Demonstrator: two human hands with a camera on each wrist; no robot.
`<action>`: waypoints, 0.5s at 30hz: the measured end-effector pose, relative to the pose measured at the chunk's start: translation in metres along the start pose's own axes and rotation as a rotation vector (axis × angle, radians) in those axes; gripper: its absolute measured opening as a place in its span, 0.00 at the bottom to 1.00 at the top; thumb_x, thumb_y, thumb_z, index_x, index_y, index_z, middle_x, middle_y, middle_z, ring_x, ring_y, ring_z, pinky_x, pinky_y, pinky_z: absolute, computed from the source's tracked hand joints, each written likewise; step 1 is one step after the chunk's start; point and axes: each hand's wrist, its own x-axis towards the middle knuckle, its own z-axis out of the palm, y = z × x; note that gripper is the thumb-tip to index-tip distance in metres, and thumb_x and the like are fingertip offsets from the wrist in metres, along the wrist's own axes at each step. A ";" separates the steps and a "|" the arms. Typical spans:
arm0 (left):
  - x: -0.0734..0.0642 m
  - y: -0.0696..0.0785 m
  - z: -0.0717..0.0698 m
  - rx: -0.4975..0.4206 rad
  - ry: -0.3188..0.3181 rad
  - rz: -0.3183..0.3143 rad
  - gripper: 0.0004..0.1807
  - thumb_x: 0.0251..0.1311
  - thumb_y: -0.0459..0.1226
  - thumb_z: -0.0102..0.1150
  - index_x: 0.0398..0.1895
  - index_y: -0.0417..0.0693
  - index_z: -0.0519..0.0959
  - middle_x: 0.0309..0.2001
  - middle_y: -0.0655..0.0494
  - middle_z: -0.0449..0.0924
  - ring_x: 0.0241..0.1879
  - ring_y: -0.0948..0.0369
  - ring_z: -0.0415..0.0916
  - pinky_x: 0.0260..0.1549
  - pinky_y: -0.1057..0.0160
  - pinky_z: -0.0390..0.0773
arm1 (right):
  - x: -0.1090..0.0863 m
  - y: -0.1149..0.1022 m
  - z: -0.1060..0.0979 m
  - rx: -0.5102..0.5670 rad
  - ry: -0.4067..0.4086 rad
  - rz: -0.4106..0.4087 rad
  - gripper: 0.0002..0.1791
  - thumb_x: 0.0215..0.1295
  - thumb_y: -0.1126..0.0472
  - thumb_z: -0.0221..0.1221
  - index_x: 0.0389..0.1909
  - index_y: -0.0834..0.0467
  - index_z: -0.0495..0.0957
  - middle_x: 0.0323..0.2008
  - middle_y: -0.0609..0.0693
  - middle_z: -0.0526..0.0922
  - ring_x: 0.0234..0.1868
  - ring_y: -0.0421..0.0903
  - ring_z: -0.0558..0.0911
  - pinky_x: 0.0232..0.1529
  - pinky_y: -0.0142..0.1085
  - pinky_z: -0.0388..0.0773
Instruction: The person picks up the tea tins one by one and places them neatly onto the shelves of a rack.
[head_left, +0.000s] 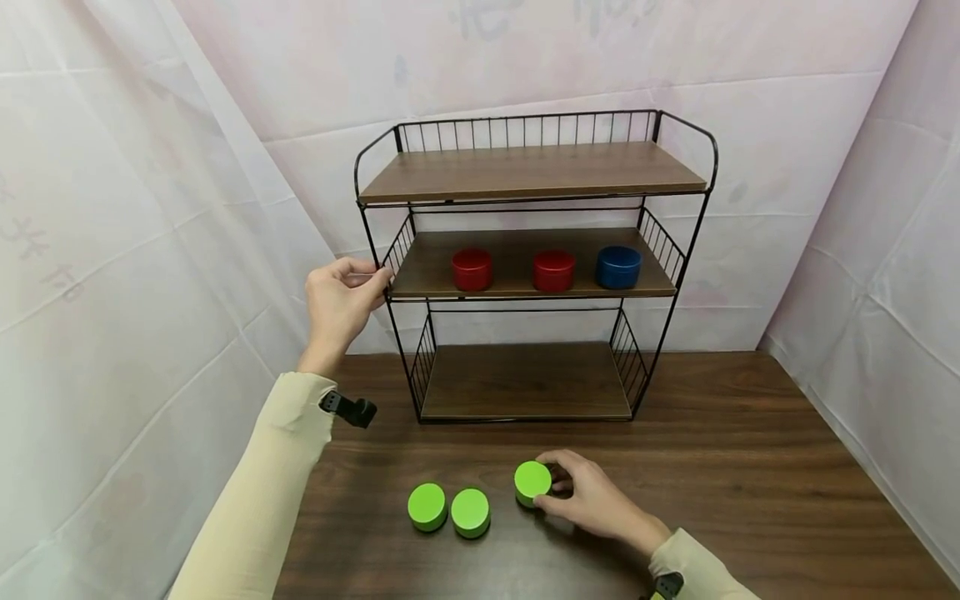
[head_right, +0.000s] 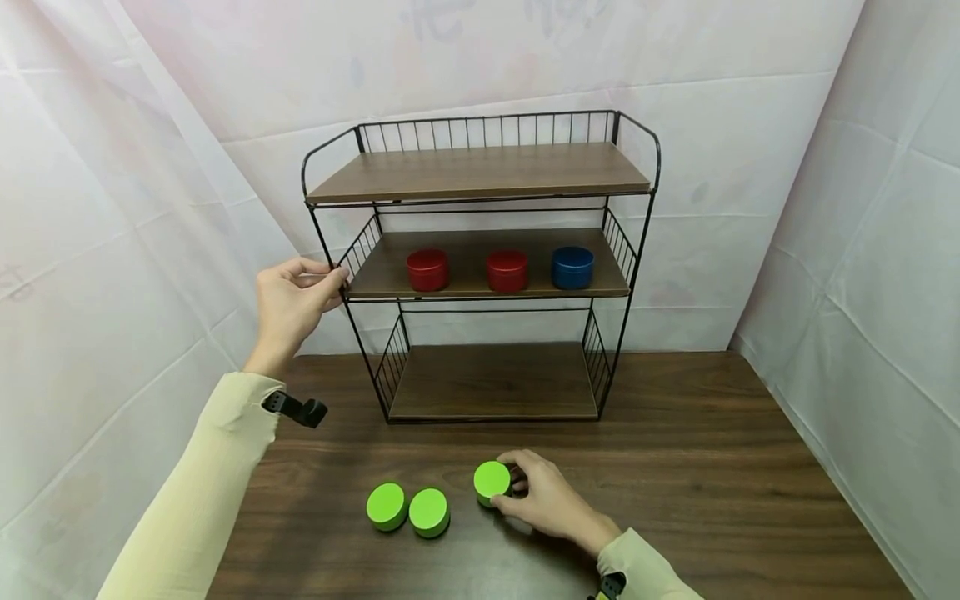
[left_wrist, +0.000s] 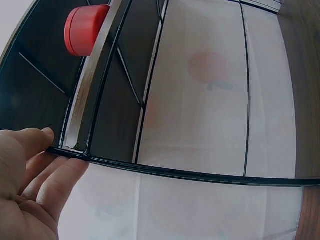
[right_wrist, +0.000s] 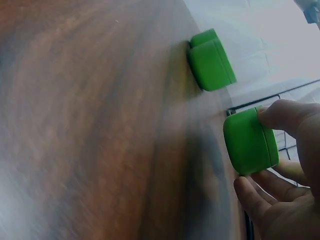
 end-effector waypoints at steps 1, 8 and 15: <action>0.000 0.000 0.000 -0.003 0.000 -0.002 0.14 0.60 0.34 0.73 0.37 0.28 0.84 0.39 0.33 0.88 0.27 0.73 0.86 0.27 0.69 0.90 | 0.000 0.000 -0.003 -0.004 0.008 0.004 0.29 0.64 0.52 0.72 0.61 0.59 0.76 0.54 0.52 0.81 0.48 0.42 0.84 0.49 0.31 0.90; 0.001 0.000 0.000 -0.004 -0.002 -0.008 0.14 0.60 0.34 0.74 0.38 0.28 0.83 0.39 0.33 0.88 0.28 0.73 0.86 0.28 0.68 0.91 | 0.004 -0.002 -0.021 -0.026 0.083 0.013 0.30 0.63 0.54 0.73 0.62 0.61 0.75 0.56 0.56 0.81 0.47 0.44 0.86 0.47 0.31 0.90; 0.001 -0.001 0.000 0.004 0.008 -0.021 0.14 0.60 0.35 0.74 0.38 0.29 0.84 0.39 0.35 0.88 0.27 0.72 0.86 0.27 0.68 0.91 | 0.010 -0.008 -0.044 -0.048 0.174 0.011 0.30 0.62 0.56 0.74 0.62 0.61 0.75 0.57 0.57 0.81 0.49 0.47 0.86 0.49 0.32 0.90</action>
